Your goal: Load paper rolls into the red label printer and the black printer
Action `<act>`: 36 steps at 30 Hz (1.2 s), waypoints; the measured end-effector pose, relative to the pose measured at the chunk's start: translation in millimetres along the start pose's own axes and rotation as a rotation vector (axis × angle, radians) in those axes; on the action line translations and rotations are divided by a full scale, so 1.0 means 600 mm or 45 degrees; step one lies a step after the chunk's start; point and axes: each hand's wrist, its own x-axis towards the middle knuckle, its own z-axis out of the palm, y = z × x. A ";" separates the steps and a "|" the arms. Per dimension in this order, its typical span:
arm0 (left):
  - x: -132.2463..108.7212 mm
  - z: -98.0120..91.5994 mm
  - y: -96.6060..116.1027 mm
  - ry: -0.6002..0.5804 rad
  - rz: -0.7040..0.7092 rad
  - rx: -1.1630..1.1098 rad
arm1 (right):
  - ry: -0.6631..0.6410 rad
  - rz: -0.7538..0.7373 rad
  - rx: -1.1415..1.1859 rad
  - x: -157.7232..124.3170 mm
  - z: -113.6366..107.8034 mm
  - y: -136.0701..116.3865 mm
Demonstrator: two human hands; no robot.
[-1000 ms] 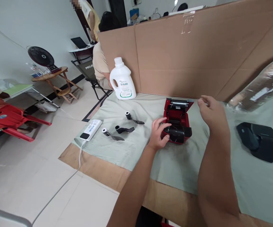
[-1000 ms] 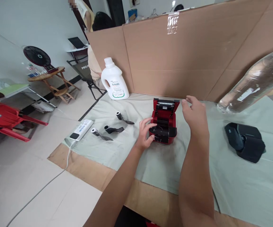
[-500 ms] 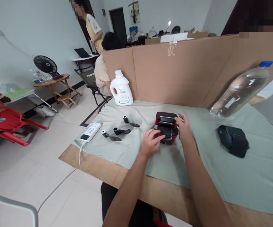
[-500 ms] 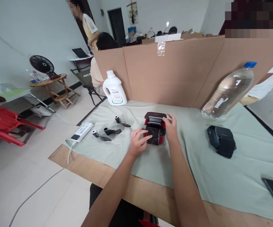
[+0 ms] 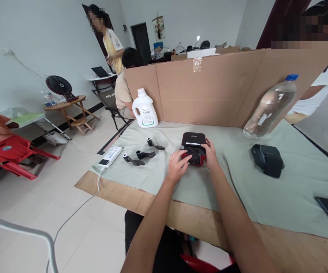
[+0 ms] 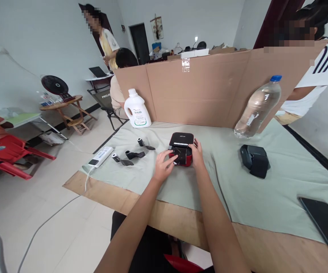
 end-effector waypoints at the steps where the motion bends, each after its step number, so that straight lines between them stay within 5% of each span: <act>1: 0.003 0.000 0.000 -0.024 -0.053 0.006 | -0.014 0.003 0.014 -0.001 0.001 -0.002; 8: 0.034 0.002 -0.010 -0.236 -0.265 -0.006 | -0.065 0.012 0.116 -0.008 0.004 -0.006; 36: 0.045 0.015 -0.017 -0.222 -0.311 0.026 | -0.035 -0.091 0.251 0.024 -0.005 0.043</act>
